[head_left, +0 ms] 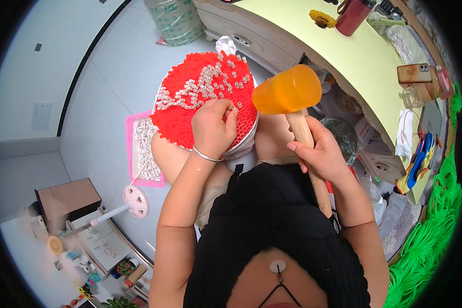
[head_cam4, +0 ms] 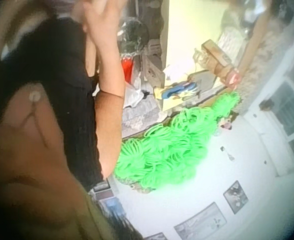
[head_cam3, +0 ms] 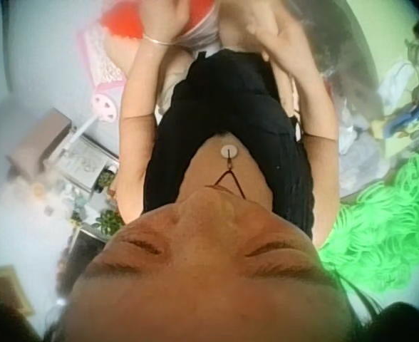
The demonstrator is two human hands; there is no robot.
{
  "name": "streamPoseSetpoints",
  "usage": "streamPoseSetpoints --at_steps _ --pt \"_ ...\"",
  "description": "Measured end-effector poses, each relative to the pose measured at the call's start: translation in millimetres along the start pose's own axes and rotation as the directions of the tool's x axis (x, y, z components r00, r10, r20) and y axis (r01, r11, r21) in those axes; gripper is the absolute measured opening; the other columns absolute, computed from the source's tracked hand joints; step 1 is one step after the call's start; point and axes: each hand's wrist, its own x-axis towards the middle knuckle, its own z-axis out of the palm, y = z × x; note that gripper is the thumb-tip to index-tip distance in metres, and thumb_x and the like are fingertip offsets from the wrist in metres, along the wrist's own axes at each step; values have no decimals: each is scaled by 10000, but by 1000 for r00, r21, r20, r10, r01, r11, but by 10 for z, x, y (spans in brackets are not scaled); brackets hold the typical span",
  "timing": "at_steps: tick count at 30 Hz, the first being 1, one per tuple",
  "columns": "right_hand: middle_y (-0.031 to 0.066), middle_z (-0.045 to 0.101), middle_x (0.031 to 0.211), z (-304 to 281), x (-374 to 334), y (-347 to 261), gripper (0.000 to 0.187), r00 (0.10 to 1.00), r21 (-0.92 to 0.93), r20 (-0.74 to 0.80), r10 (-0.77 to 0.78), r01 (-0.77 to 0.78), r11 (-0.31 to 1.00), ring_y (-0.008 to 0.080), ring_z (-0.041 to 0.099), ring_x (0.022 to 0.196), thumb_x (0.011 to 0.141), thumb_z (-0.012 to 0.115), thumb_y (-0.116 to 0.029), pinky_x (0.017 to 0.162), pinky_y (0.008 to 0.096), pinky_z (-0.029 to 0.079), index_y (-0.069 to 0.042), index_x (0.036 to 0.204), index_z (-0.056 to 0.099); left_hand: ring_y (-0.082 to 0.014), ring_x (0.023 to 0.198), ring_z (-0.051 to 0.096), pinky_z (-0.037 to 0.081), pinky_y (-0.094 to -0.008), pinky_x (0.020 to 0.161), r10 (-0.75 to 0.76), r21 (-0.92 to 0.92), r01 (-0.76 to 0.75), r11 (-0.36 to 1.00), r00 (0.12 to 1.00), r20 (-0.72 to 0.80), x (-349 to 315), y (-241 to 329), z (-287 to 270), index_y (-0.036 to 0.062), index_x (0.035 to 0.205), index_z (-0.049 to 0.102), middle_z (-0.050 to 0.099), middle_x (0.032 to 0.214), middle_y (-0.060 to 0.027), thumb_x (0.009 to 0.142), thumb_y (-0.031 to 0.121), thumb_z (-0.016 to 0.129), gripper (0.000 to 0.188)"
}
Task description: The person places small white tubes into a red foam base using their hands and taps them into place using an orange rubber mallet.
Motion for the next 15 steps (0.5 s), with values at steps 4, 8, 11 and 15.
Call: streamPoseSetpoints --at_steps 4,8,11,15 --pt "7 553 750 24 4 29 386 1000 -29 -1 -19 19 999 63 514 490 909 662 -85 451 222 425 10 1258 527 -309 671 621 499 -400 619 46 40 -45 998 999 -18 0 -7 19 35 817 662 615 719 -128 778 70 708 70" --pt "25 538 827 38 8 16 334 1000 -23 8 11 -10 1000 67 498 485 894 668 -59 433 217 425 -1 1178 502 -300 669 623 497 -385 620 12 36 -12 999 1000 6 1 2 17 31 823 674 631 729 -130 775 71 720 77" --pt "25 544 824 32 2 23 329 1000 -31 7 5 -5 999 67 501 485 895 669 -63 432 217 425 -2 1173 503 -303 668 623 492 -388 610 -7 18 6 1000 1000 15 5 -7 14 33 817 670 622 719 -132 774 72 718 75" --pt "26 546 821 26 10 33 323 1000 -46 5 12 -12 999 69 505 486 897 669 -68 433 217 427 -3 1168 503 -313 671 621 490 -396 609 9 49 -11 999 999 31 2 -4 8 33 813 663 618 720 -135 771 70 715 76"
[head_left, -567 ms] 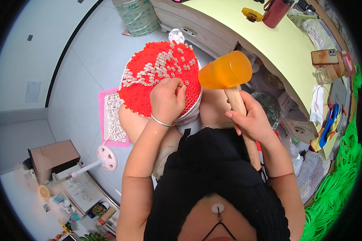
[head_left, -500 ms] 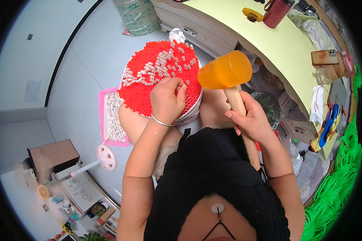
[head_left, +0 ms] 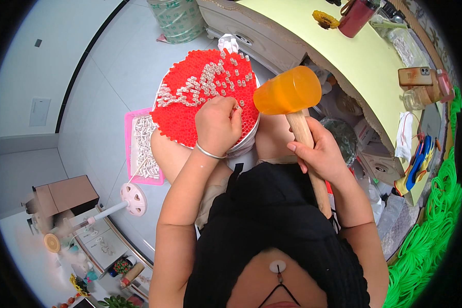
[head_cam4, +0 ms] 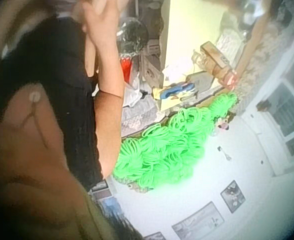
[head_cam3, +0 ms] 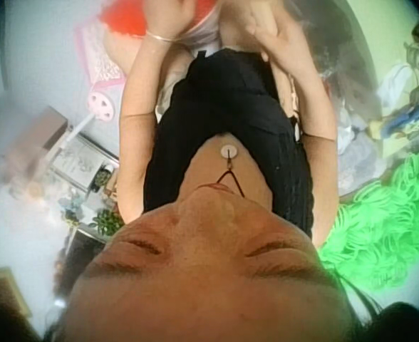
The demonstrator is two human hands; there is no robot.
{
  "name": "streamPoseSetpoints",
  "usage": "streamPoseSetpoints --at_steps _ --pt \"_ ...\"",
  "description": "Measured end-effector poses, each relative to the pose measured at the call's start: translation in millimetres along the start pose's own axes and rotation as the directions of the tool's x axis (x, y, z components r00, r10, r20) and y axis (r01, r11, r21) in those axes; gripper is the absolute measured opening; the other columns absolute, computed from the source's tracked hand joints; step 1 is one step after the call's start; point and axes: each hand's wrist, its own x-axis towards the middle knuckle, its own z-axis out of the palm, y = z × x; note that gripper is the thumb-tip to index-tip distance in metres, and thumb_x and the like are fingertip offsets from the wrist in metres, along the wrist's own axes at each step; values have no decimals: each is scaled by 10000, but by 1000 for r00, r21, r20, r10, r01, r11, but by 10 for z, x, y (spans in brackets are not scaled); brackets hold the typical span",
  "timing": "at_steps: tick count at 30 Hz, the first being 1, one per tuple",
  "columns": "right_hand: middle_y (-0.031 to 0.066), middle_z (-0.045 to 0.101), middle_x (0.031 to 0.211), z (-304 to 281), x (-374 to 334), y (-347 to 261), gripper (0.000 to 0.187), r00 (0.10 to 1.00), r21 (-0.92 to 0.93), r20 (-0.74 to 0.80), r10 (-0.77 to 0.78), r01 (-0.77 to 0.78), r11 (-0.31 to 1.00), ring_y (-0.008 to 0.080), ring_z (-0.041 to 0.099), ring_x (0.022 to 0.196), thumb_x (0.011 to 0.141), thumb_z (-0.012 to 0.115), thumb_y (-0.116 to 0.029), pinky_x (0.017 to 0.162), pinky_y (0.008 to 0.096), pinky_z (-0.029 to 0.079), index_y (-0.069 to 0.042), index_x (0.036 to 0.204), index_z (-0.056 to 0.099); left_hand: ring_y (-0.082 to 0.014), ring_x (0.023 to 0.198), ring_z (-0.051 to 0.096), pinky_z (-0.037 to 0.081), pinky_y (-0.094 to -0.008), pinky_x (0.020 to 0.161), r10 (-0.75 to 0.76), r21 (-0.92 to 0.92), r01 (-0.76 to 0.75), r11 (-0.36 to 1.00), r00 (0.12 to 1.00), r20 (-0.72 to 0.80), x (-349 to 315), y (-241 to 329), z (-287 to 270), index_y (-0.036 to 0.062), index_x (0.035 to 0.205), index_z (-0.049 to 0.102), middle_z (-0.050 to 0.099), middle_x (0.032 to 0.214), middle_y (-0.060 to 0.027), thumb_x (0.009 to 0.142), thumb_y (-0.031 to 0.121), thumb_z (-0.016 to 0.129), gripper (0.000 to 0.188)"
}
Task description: The person places small white tubes into a red foam base using their hands and taps them into place using an orange rubber mallet.
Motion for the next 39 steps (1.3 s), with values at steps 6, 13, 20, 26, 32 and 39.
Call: streamPoseSetpoints --at_steps 6,13,20,26,32,39 --pt "14 544 775 5 3 15 348 1000 -21 -3 -12 12 1000 67 514 487 904 669 -81 440 222 428 0 1206 515 -341 699 623 504 -427 634 86 143 -91 986 996 39 23 41 51 41 835 662 626 753 -147 785 101 698 85" --pt "17 533 791 108 32 -206 345 999 -216 47 17 -7 976 67 509 497 898 679 -95 443 223 415 -8 1191 519 -314 710 638 520 -403 658 15 153 -24 988 998 58 -15 46 -60 26 927 700 647 769 -138 772 90 736 172" --pt "40 576 753 252 -152 -528 434 983 -284 4 -183 177 942 91 546 511 900 686 -138 464 245 436 3 1274 515 -134 589 562 464 -259 568 -296 -229 234 945 910 -291 -268 -234 -613 -2 947 738 651 717 -70 798 80 781 176" --pt "10 529 756 275 -86 -328 434 995 -163 17 99 -95 982 72 508 496 918 665 -112 453 231 422 10 1292 484 -114 555 509 420 -268 528 -246 -222 184 958 923 -297 -446 -309 -715 -4 909 733 620 682 -58 803 43 762 119" --pt "64 584 759 459 -152 -388 433 995 -497 -20 -100 77 864 108 548 501 930 664 -167 461 277 445 40 1256 471 -98 551 490 390 -255 511 -263 -336 154 929 915 -307 -534 -421 -552 -12 888 728 598 650 -53 812 11 739 80" --pt "9 543 755 440 -136 -429 380 998 -281 -65 9 -27 959 70 509 492 928 665 -136 441 228 416 11 1234 495 -92 608 548 425 -247 551 -281 -212 206 955 853 -440 -767 -734 -777 -11 895 736 663 738 -56 843 42 733 74"
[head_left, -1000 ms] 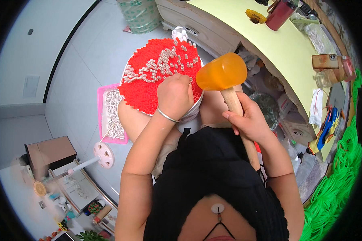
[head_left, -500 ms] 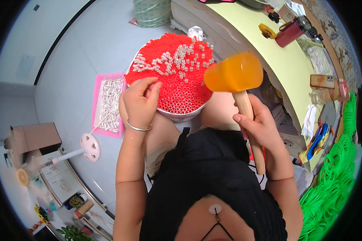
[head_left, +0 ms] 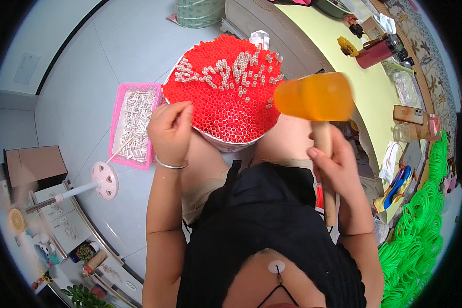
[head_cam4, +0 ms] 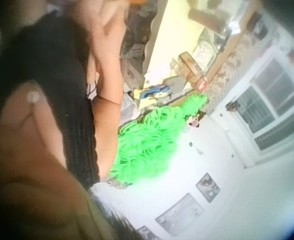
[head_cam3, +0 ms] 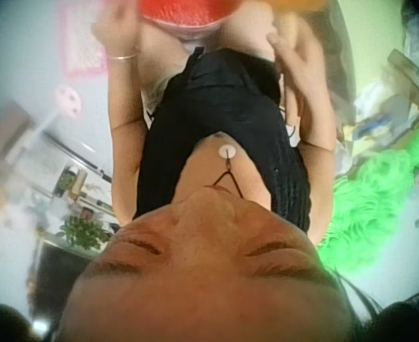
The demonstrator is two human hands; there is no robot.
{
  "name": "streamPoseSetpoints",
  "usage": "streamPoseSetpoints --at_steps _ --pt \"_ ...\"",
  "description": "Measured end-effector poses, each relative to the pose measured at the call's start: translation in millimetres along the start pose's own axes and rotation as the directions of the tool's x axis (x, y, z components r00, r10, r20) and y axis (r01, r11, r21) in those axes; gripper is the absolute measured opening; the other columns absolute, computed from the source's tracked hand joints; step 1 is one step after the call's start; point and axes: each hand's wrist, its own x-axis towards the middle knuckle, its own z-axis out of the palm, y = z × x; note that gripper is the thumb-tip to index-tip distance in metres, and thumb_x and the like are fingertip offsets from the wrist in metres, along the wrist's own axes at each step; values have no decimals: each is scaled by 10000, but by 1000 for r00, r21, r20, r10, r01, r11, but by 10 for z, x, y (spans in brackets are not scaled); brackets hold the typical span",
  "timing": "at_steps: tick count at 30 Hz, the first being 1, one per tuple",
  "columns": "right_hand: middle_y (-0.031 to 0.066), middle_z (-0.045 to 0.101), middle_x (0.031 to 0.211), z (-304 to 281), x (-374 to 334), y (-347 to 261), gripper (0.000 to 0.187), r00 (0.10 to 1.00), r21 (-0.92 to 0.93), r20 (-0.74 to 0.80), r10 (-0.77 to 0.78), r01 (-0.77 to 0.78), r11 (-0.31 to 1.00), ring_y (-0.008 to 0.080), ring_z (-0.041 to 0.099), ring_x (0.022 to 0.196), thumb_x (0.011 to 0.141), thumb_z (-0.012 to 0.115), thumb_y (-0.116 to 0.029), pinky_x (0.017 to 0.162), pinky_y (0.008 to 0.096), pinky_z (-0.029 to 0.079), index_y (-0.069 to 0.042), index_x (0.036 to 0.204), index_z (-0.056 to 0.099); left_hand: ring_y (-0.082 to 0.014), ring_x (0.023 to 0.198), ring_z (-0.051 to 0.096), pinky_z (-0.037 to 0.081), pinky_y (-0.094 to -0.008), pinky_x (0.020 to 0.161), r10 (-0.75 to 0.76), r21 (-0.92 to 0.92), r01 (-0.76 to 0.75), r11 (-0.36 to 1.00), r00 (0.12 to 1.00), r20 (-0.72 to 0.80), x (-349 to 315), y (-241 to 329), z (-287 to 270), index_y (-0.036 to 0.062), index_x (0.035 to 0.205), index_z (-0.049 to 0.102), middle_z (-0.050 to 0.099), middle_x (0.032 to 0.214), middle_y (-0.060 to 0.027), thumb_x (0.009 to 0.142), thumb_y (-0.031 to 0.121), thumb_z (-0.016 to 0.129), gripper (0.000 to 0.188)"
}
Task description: The person places small white tubes into a red foam base using their hands and taps them into place using an orange rubber mallet.
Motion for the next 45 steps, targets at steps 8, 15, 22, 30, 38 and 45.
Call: streamPoseSetpoints --at_steps 8,15,22,30,38,45 --pt "21 539 678 39 205 30 278 988 -217 123 97 -68 974 90 515 472 934 663 -159 442 258 423 8 1089 505 -76 675 593 481 -227 621 -219 -10 219 976 971 -98 15 -346 -364 -1 921 750 704 799 -39 880 68 712 89" --pt "21 530 751 -101 -73 -24 336 991 199 -66 -116 127 972 80 499 463 913 661 -118 403 221 412 13 1172 494 -92 642 576 465 -240 588 -215 60 224 973 968 -125 -110 -360 -327 9 905 748 692 781 -52 868 71 716 79" --pt "27 527 741 -185 51 336 313 999 258 -40 -6 16 966 90 490 458 921 672 -121 409 236 418 7 1147 496 -292 776 629 506 -394 725 331 28 -347 937 913 238 -24 383 445 5 898 728 665 870 -127 741 76 765 177" --pt "23 529 766 -284 77 531 312 997 298 -52 48 -30 954 85 497 463 922 666 -98 417 228 416 7 1169 509 -302 905 546 438 -428 803 292 203 -480 854 763 576 150 771 1046 40 890 724 574 892 -100 729 195 780 230" --pt "16 518 732 -268 143 612 295 999 353 16 35 -38 935 86 486 442 905 674 -104 409 226 412 -16 1139 516 -306 928 579 446 -443 813 157 310 -533 788 660 735 340 875 1082 57 897 732 617 899 -105 724 224 798 249" --pt "13 536 748 -260 121 705 305 997 357 71 20 -44 933 83 500 455 914 674 -111 417 227 411 -6 1156 521 -322 849 606 487 -438 770 202 234 -566 791 601 773 431 749 1143 52 855 727 626 827 -122 757 161 771 154"
